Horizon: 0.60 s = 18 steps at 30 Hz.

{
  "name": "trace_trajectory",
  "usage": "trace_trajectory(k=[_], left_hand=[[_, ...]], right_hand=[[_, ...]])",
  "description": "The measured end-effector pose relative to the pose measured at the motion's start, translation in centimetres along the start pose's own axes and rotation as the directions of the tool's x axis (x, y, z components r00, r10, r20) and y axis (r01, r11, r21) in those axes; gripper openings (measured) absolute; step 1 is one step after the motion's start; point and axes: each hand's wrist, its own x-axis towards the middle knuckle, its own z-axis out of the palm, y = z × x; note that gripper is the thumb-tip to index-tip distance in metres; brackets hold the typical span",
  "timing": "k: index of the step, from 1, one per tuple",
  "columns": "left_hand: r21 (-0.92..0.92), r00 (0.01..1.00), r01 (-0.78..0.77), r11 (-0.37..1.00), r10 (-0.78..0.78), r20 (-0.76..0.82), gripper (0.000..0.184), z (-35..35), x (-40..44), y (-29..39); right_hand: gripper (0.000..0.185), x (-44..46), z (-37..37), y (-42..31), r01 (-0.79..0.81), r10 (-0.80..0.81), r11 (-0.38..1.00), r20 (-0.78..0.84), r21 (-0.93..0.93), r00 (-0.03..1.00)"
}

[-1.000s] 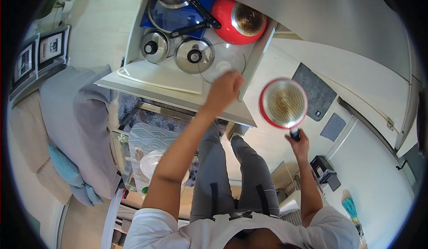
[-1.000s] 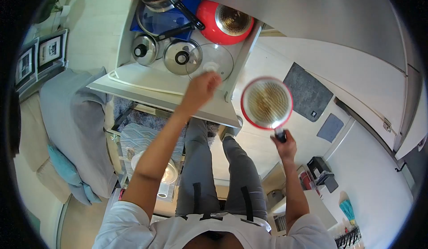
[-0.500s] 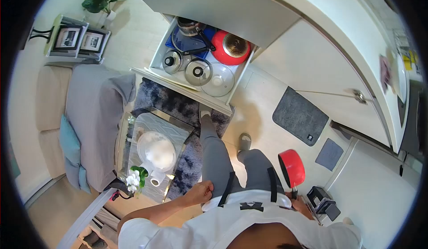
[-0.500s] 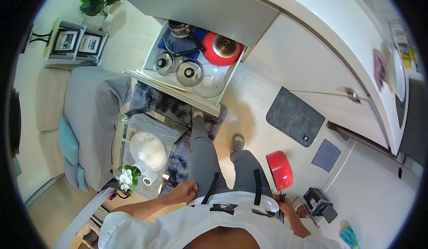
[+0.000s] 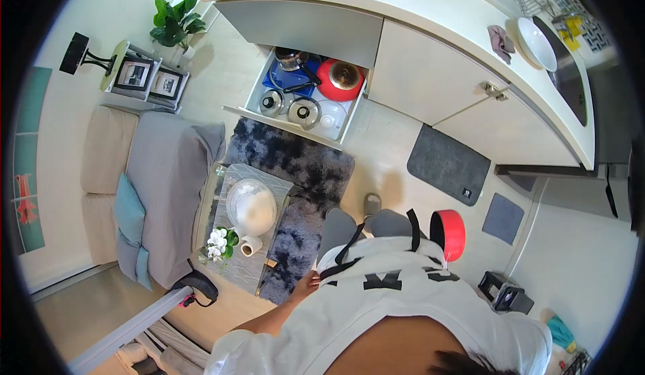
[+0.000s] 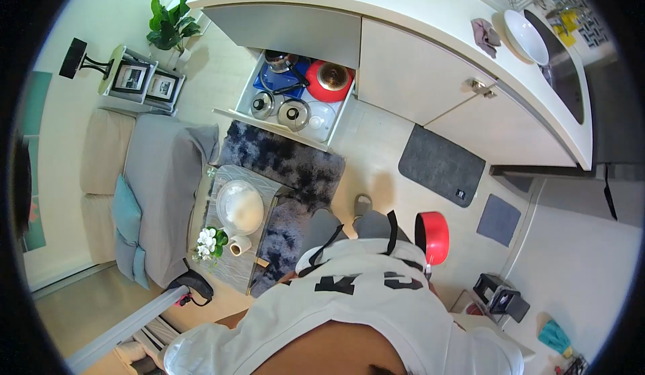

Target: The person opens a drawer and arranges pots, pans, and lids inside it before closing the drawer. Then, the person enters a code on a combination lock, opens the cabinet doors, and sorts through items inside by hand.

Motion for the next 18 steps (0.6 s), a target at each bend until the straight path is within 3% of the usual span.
trace_trajectory(k=[2,4,18], left_hand=[[-0.059,0.983,0.025,0.998,-0.035,-0.178,0.018,1.9,-1.2,1.8],[-0.072,0.973,0.055,0.996,-0.070,-0.221,0.017,2.2,-2.1,2.6],[0.254,0.951,0.264,0.930,-0.295,0.094,0.015,-3.7,-10.3,6.1]], right_hand=[[0.028,-1.3,0.7,0.9,0.002,-0.002,1.000,-0.012,0.011,1.000],[0.028,-2.3,1.6,1.4,0.012,-0.012,1.000,-0.019,0.009,1.000],[0.028,-7.7,9.2,2.3,0.042,-0.041,0.999,-0.077,0.018,0.996]])
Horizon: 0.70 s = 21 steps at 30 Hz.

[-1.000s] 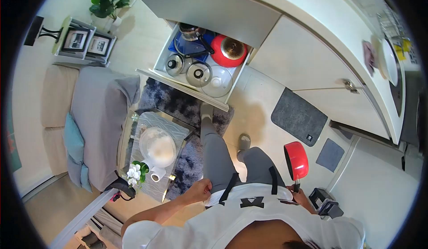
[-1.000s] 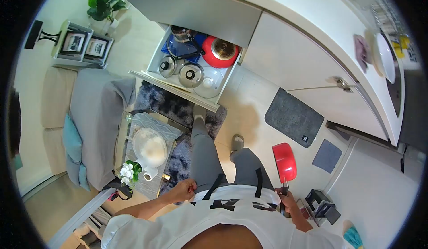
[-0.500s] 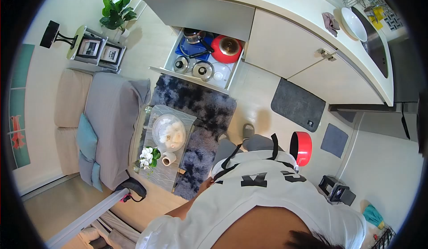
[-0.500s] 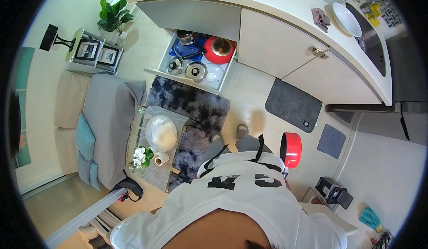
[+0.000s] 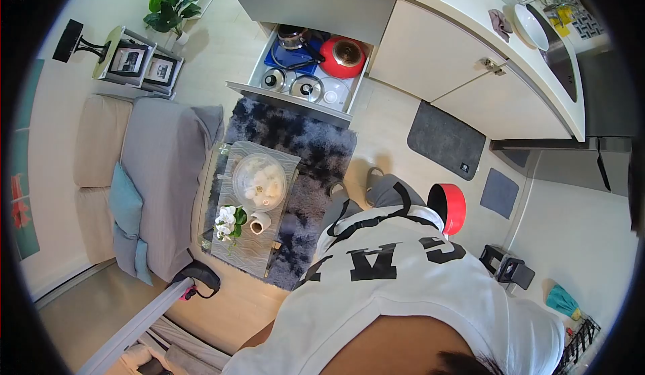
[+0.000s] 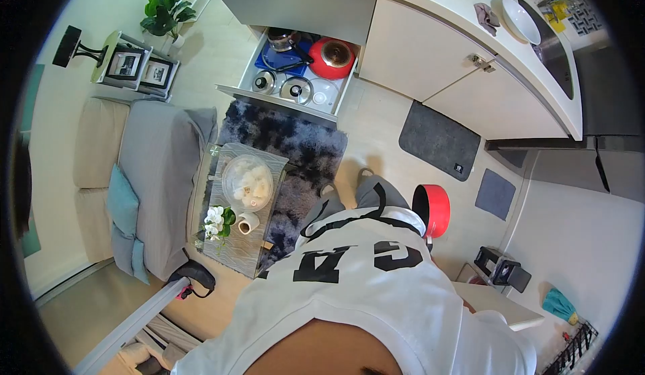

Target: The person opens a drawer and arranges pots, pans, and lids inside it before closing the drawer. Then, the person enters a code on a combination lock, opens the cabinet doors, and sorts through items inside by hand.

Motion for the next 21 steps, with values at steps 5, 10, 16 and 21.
trace_trajectory(k=[5,10,16,21], left_hand=[[0.172,0.986,0.006,0.985,-0.034,0.162,0.015,-0.9,-0.8,3.7],[0.321,0.934,-0.033,0.947,-0.085,0.347,0.014,-0.8,1.3,7.6],[0.427,0.812,-0.140,0.893,-0.144,0.566,0.014,-3.0,7.9,11.3],[0.480,0.679,-0.249,0.841,-0.201,0.706,0.014,-6.8,17.0,13.2]], right_hand=[[0.028,2.1,1.1,-0.7,0.015,-0.015,1.000,0.017,0.003,1.000],[0.028,7.1,1.5,-1.1,0.045,-0.045,0.999,0.049,0.000,0.998],[0.029,15.1,3.4,-0.5,0.075,-0.076,0.997,0.056,0.013,0.996],[0.029,24.2,6.0,1.2,0.092,-0.094,0.995,0.062,0.025,0.994]])
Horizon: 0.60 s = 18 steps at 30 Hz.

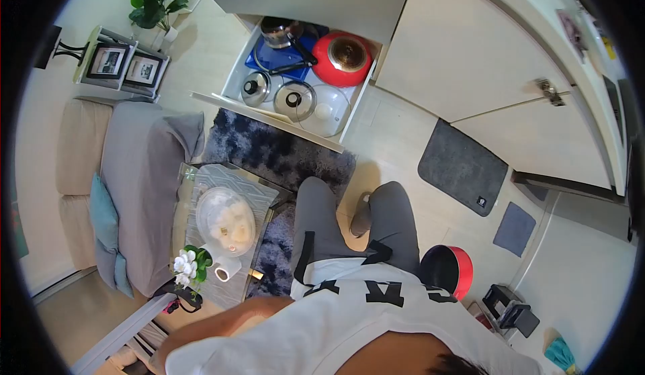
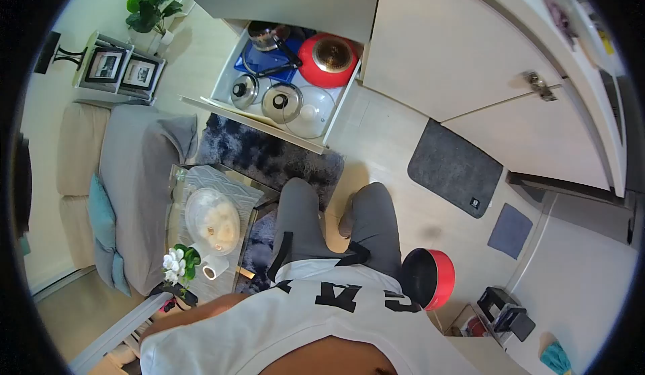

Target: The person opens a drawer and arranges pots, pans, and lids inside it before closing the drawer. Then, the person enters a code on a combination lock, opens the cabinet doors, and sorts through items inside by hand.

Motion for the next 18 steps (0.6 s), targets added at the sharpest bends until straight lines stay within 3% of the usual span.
trace_trajectory(k=[5,7,8,11,13,15,17,18], left_hand=[[0.133,0.994,0.004,0.991,-0.018,0.106,0.014,-9.3,3.7,-2.6],[0.202,0.997,0.039,0.979,-0.051,0.053,0.014,-12.1,5.3,-4.0],[0.256,0.997,0.054,0.965,-0.038,-0.066,0.021,-12.6,6.6,-6.4],[0.264,0.987,0.103,0.959,-0.065,-0.150,0.025,-16.0,6.8,-4.4],[0.321,0.984,0.043,0.946,0.015,-0.178,0.023,-18.5,6.8,-5.0],[0.466,0.993,0.106,0.878,-0.071,-0.092,0.018,-21.7,6.2,-4.2],[0.518,0.977,0.180,0.836,-0.092,-0.192,0.016,-24.7,4.9,-1.9],[0.589,0.967,0.175,0.789,-0.024,-0.254,0.015,-26.2,4.3,-1.1]], right_hand=[[0.029,8.2,1.1,2.5,0.051,-0.051,0.998,-0.001,0.025,0.999],[0.029,10.7,1.6,3.8,0.076,-0.076,0.996,-0.001,0.039,0.997],[0.029,11.9,1.8,4.3,0.087,-0.087,0.995,-0.002,0.047,0.996],[0.029,15.1,2.5,5.9,0.137,-0.137,0.988,-0.009,0.073,0.991],[0.029,17.0,3.1,6.8,0.180,-0.179,0.980,-0.014,0.090,0.984],[0.029,18.3,3.7,8.0,0.213,-0.212,0.971,-0.026,0.108,0.977],[0.029,19.2,4.4,9.1,0.249,-0.246,0.960,-0.041,0.127,0.968],[0.029,19.5,4.7,9.7,0.266,-0.261,0.955,-0.048,0.133,0.964]])
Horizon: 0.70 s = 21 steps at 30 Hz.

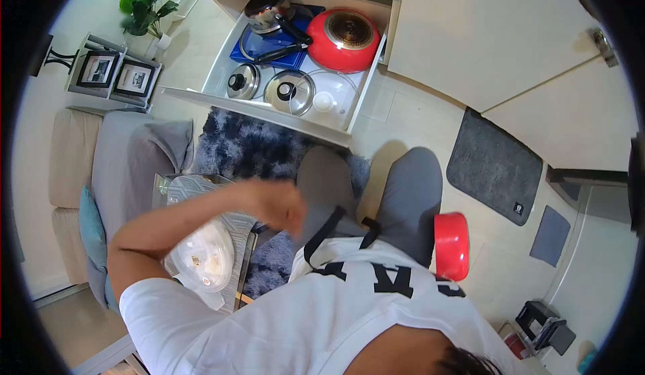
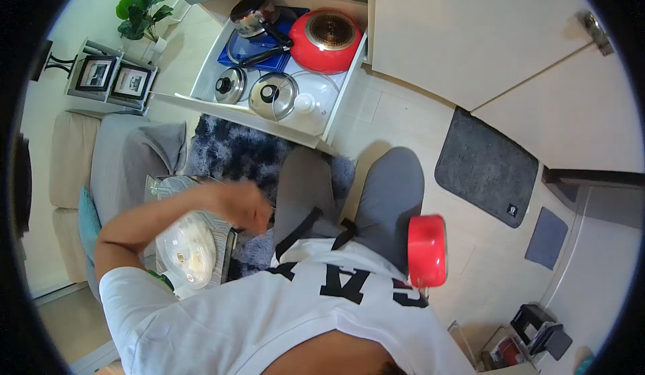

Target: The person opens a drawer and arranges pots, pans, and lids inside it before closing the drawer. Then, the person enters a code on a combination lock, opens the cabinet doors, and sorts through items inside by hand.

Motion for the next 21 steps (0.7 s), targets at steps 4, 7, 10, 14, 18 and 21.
trace_trajectory(k=[4,7,10,14,18,21], left_hand=[[-0.220,0.938,0.137,0.966,-0.197,-0.284,0.012,-6.3,-1.8,-0.7],[-0.220,0.831,0.089,0.971,-0.195,-0.522,0.012,-9.4,-3.1,-3.6],[-0.200,0.739,0.119,0.972,-0.222,-0.636,0.015,-11.5,-3.0,-5.9],[-0.123,0.691,0.092,0.988,-0.152,-0.706,0.017,-14.7,-0.6,-9.2],[0.143,0.771,0.163,0.976,-0.035,-0.636,0.016,-18.9,6.1,-15.9],[0.518,0.888,0.328,0.790,-0.071,-0.454,0.017,-21.0,14.4,-24.0]], right_hand=[[0.030,0.9,1.0,1.7,0.062,-0.061,0.998,-0.020,0.027,0.998],[0.030,1.0,1.5,2.0,0.089,-0.088,0.996,-0.035,0.031,0.996],[0.030,1.4,1.7,1.4,0.121,-0.119,0.992,-0.051,0.039,0.992],[0.030,2.5,2.8,-0.3,0.170,-0.167,0.985,-0.086,0.031,0.982],[0.028,2.7,5.4,-8.7,0.133,-0.142,0.988,-0.115,-0.079,0.983],[0.023,4.2,7.6,-15.6,0.076,-0.096,0.984,-0.122,-0.158,0.988]])
